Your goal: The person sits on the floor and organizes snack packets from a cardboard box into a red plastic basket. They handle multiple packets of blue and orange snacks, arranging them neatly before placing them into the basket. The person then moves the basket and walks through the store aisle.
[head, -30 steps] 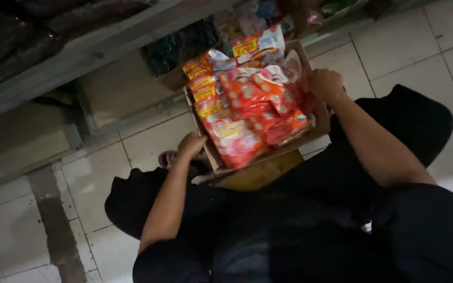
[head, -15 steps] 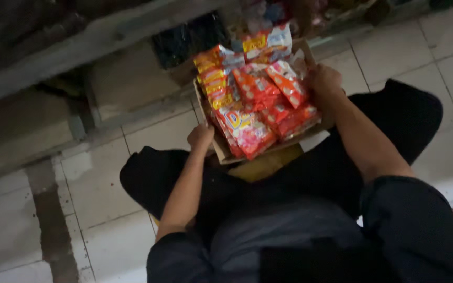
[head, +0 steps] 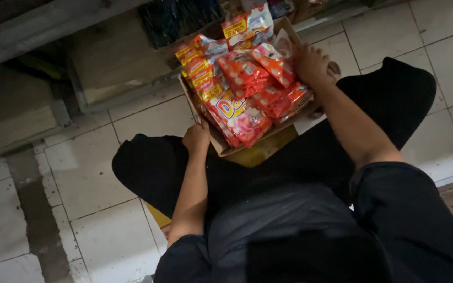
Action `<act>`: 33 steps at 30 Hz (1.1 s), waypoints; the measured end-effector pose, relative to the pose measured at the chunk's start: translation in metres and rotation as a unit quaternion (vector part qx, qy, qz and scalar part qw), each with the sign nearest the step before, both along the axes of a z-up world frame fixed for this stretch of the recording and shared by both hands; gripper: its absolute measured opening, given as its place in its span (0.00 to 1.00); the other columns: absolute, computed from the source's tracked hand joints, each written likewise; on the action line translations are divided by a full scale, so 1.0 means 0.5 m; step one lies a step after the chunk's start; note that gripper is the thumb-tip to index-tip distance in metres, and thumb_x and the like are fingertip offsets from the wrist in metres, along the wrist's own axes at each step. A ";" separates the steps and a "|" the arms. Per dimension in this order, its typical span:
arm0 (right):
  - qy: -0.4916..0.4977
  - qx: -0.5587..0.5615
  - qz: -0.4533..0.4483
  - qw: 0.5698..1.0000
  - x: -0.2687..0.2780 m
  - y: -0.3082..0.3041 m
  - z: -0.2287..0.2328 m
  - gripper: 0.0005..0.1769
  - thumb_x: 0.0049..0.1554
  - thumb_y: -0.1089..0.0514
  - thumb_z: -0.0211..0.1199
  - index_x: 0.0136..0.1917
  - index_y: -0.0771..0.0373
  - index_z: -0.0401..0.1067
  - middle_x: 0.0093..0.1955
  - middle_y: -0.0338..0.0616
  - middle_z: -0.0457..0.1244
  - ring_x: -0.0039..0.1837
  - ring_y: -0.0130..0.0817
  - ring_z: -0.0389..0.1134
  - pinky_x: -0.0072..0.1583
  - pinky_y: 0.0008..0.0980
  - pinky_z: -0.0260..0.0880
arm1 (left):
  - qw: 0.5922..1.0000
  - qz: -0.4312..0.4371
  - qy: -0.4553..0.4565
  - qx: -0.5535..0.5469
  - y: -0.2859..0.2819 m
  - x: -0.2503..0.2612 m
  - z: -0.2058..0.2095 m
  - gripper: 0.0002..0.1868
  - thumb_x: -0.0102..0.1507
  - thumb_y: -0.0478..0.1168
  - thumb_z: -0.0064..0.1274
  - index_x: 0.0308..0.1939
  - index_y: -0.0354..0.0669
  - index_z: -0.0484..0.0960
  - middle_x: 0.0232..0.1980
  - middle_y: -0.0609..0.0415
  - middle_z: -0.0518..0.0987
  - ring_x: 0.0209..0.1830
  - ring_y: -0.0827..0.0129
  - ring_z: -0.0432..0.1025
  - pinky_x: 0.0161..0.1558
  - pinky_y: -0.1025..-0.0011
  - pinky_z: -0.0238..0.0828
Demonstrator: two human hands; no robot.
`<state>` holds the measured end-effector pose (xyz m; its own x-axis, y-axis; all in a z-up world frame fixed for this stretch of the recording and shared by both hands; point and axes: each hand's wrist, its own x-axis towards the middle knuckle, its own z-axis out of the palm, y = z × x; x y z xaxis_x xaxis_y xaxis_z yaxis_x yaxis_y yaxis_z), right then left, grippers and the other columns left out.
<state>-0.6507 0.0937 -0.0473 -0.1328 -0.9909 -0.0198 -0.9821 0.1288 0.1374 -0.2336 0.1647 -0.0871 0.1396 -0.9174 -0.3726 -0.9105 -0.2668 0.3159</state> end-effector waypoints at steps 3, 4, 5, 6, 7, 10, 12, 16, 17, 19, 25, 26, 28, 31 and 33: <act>0.049 -0.122 0.108 0.985 0.038 -0.020 -0.012 0.50 0.52 0.28 0.63 0.74 0.62 0.58 0.76 0.56 0.43 0.77 0.60 0.54 0.67 0.68 0.64 | 0.995 0.004 -0.026 -0.095 -0.008 -0.013 0.052 0.24 0.67 0.57 0.46 0.50 0.40 0.82 0.48 0.39 0.82 0.47 0.43 0.77 0.47 0.46 0.74; -0.075 -0.097 0.110 0.986 0.051 -0.017 -0.015 0.53 0.51 0.30 0.65 0.75 0.67 0.54 0.77 0.62 0.43 0.75 0.66 0.54 0.63 0.66 0.65 | 0.990 0.002 -0.033 -0.139 -0.005 -0.018 0.071 0.24 0.66 0.56 0.49 0.52 0.39 0.80 0.51 0.40 0.82 0.47 0.44 0.77 0.46 0.45 0.73; -0.198 -0.072 0.109 0.971 0.062 -0.005 -0.016 0.57 0.50 0.32 0.67 0.76 0.71 0.50 0.78 0.69 0.43 0.73 0.71 0.53 0.60 0.64 0.65 | 0.969 -0.032 -0.004 -0.245 0.001 -0.025 0.089 0.22 0.67 0.52 0.52 0.55 0.40 0.77 0.55 0.41 0.79 0.50 0.45 0.76 0.49 0.47 0.73; -0.320 -0.047 0.105 0.940 0.070 0.003 -0.016 0.61 0.50 0.34 0.69 0.77 0.76 0.46 0.79 0.76 0.43 0.71 0.76 0.53 0.56 0.62 0.66 | 0.935 -0.069 0.024 -0.347 0.006 -0.028 0.108 0.21 0.67 0.49 0.54 0.59 0.41 0.75 0.59 0.42 0.77 0.53 0.45 0.76 0.52 0.49 0.74; -0.315 0.016 0.097 0.944 0.058 0.001 -0.006 0.56 0.53 0.34 0.67 0.78 0.72 0.49 0.74 0.72 0.50 0.69 0.71 0.58 0.59 0.59 0.66 | 0.889 -0.106 0.053 -0.443 0.011 -0.036 0.122 0.21 0.68 0.45 0.55 0.62 0.42 0.72 0.63 0.43 0.75 0.55 0.45 0.75 0.56 0.51 0.74; -0.283 0.144 0.094 0.943 0.029 -0.024 0.036 0.38 0.63 0.37 0.58 0.79 0.56 0.60 0.61 0.63 0.66 0.62 0.60 0.68 0.62 0.53 0.67 | 0.924 0.015 0.354 -0.145 0.031 -0.101 0.132 0.29 0.65 0.43 0.55 0.70 0.43 0.71 0.54 0.44 0.77 0.42 0.56 0.75 0.46 0.62 0.76; -0.253 0.151 0.100 0.950 -0.003 -0.015 0.064 0.24 0.69 0.45 0.52 0.77 0.42 0.69 0.57 0.60 0.68 0.56 0.60 0.69 0.58 0.53 0.69 | 0.853 -0.016 0.509 -0.109 0.026 -0.137 0.126 0.26 0.70 0.46 0.54 0.69 0.36 0.73 0.62 0.45 0.77 0.56 0.59 0.74 0.58 0.63 0.72; -0.355 -0.034 0.088 0.930 0.007 0.010 0.110 0.13 0.66 0.56 0.62 0.64 0.53 0.74 0.55 0.53 0.71 0.55 0.51 0.73 0.57 0.46 0.73 | 0.742 0.100 0.631 0.203 0.005 -0.160 0.152 0.36 0.67 0.58 0.47 0.74 0.47 0.59 0.66 0.46 0.78 0.59 0.57 0.75 0.57 0.62 0.76; -0.337 -0.039 0.121 0.933 0.036 0.041 0.132 0.13 0.66 0.57 0.62 0.65 0.52 0.74 0.56 0.51 0.70 0.54 0.51 0.73 0.55 0.45 0.73 | 0.679 0.125 0.690 0.219 0.004 -0.155 0.160 0.39 0.66 0.62 0.46 0.74 0.44 0.61 0.67 0.46 0.78 0.59 0.57 0.75 0.56 0.62 0.77; -0.343 -0.016 0.198 0.918 0.101 0.107 0.203 0.23 0.62 0.61 0.59 0.70 0.53 0.72 0.57 0.50 0.70 0.50 0.50 0.72 0.50 0.44 0.72 | 0.534 0.171 0.792 0.241 0.002 -0.125 0.156 0.45 0.64 0.69 0.44 0.74 0.40 0.65 0.67 0.47 0.77 0.59 0.58 0.76 0.54 0.60 0.78; -0.470 0.156 0.236 0.836 0.217 0.132 0.286 0.23 0.58 0.47 0.67 0.66 0.52 0.74 0.54 0.43 0.73 0.48 0.40 0.76 0.53 0.36 0.74 | 0.547 0.267 0.774 0.175 0.044 -0.023 -0.029 0.23 0.64 0.51 0.56 0.55 0.39 0.78 0.45 0.43 0.83 0.39 0.55 0.77 0.42 0.58 0.76; -0.450 0.066 0.251 0.854 0.231 0.102 0.259 0.24 0.61 0.46 0.66 0.68 0.54 0.73 0.61 0.45 0.71 0.58 0.43 0.73 0.59 0.41 0.73 | 0.559 0.267 0.764 0.181 0.063 -0.011 -0.046 0.18 0.64 0.47 0.58 0.52 0.39 0.81 0.42 0.42 0.84 0.36 0.54 0.77 0.40 0.58 0.76; -0.355 -0.041 0.256 0.898 0.253 0.028 0.197 0.37 0.57 0.41 0.69 0.72 0.60 0.66 0.71 0.55 0.63 0.68 0.53 0.66 0.63 0.54 0.68 | 0.521 0.329 0.766 0.181 0.103 -0.013 -0.043 0.18 0.63 0.44 0.55 0.53 0.38 0.80 0.44 0.45 0.84 0.40 0.55 0.79 0.46 0.60 0.77; -0.122 0.056 0.149 0.980 0.326 -0.035 0.109 0.58 0.46 0.30 0.70 0.76 0.64 0.55 0.77 0.60 0.51 0.73 0.63 0.56 0.60 0.69 0.63 | 0.494 0.359 0.782 0.125 0.146 -0.038 0.018 0.18 0.62 0.43 0.53 0.55 0.40 0.79 0.46 0.48 0.84 0.44 0.60 0.80 0.50 0.63 0.78; 0.007 0.101 0.118 0.988 0.351 -0.056 0.064 0.62 0.44 0.25 0.67 0.76 0.67 0.53 0.77 0.61 0.50 0.74 0.62 0.55 0.60 0.69 0.62 | 0.487 0.357 0.792 0.095 0.152 -0.040 0.047 0.19 0.63 0.44 0.53 0.56 0.40 0.79 0.47 0.49 0.84 0.45 0.62 0.80 0.51 0.65 0.78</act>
